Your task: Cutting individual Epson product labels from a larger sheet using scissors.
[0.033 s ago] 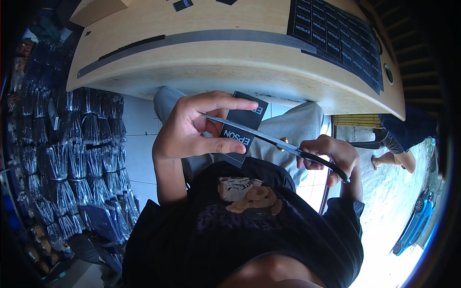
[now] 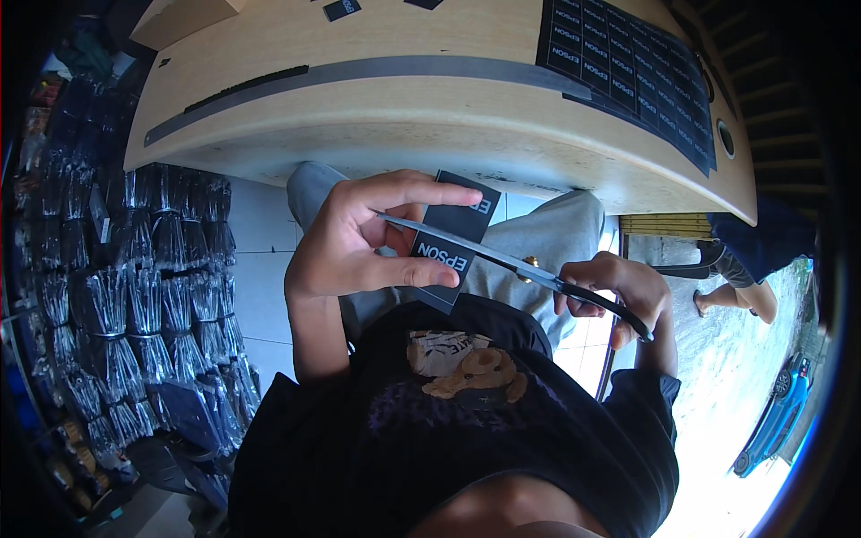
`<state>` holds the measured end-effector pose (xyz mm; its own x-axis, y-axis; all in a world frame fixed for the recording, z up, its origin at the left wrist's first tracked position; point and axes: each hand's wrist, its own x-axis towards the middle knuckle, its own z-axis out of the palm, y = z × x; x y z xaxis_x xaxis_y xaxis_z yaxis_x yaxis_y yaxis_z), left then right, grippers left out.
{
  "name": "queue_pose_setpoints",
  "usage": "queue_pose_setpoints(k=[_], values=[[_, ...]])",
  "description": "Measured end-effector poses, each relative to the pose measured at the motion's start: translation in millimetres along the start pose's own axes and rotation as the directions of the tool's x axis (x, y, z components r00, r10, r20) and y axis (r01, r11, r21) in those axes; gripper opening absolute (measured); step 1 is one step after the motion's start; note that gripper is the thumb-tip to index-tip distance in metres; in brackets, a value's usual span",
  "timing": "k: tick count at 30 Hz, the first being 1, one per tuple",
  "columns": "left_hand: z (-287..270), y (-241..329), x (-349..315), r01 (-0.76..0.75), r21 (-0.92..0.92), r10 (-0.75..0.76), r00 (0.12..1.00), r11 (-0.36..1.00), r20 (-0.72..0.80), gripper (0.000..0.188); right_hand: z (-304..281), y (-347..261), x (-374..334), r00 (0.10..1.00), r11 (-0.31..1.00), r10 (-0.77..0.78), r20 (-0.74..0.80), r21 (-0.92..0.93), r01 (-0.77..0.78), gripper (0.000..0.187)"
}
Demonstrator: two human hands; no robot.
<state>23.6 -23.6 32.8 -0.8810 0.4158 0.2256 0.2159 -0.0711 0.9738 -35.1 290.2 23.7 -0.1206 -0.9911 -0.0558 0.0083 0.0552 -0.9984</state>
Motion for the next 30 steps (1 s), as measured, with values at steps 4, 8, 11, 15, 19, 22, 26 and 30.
queue_pose_setpoints(k=[4, 8, 11, 15, 19, 22, 26, 30], values=[[-0.2, -0.7, 0.4, -0.009, 0.005, 0.009, 1.000, 1.000, 0.002, 0.057, 0.0, 0.5, -0.1, 1.000, 1.000, 0.022, 0.012, 0.016, -0.023, 0.071], [0.6, -0.8, 0.7, -0.002, -0.024, 0.002, 1.000, 1.000, -0.010, 0.056, 1.9, 2.6, -0.4, 0.999, 0.999, 0.043, -0.015, -0.010, -0.043, 0.078], [0.3, -0.7, 0.7, 0.000, -0.017, 0.000, 1.000, 1.000, -0.008, 0.056, 1.8, 2.4, -0.6, 0.999, 0.999, 0.047, -0.019, 0.011, -0.047, 0.072], [-0.7, 0.6, 0.0, -0.004, -0.006, 0.004, 1.000, 1.000, -0.002, 0.056, 2.6, -3.3, 0.1, 0.997, 0.996, 0.076, -0.022, 0.038, -0.075, 0.065], [0.5, -0.1, 0.0, 0.002, -0.031, -0.003, 1.000, 1.000, -0.013, 0.056, 1.8, -1.6, -0.3, 0.997, 0.996, 0.076, -0.006, 0.044, -0.076, 0.063], [0.7, 0.6, 0.5, 0.018, -0.027, -0.018, 1.000, 0.999, -0.006, 0.056, 2.9, -0.3, -1.5, 0.997, 0.996, 0.068, -0.020, 0.062, -0.067, 0.063], [1.0, 2.0, -0.3, 0.016, -0.051, -0.017, 1.000, 0.999, -0.006, 0.055, 3.6, -0.8, -2.2, 0.996, 0.994, 0.090, -0.014, 0.062, -0.089, 0.063], [0.2, 1.4, -0.1, 0.012, -0.044, -0.012, 1.000, 0.999, 0.009, 0.055, 3.8, 0.0, -2.3, 0.997, 0.995, 0.079, -0.026, 0.065, -0.077, 0.062]])
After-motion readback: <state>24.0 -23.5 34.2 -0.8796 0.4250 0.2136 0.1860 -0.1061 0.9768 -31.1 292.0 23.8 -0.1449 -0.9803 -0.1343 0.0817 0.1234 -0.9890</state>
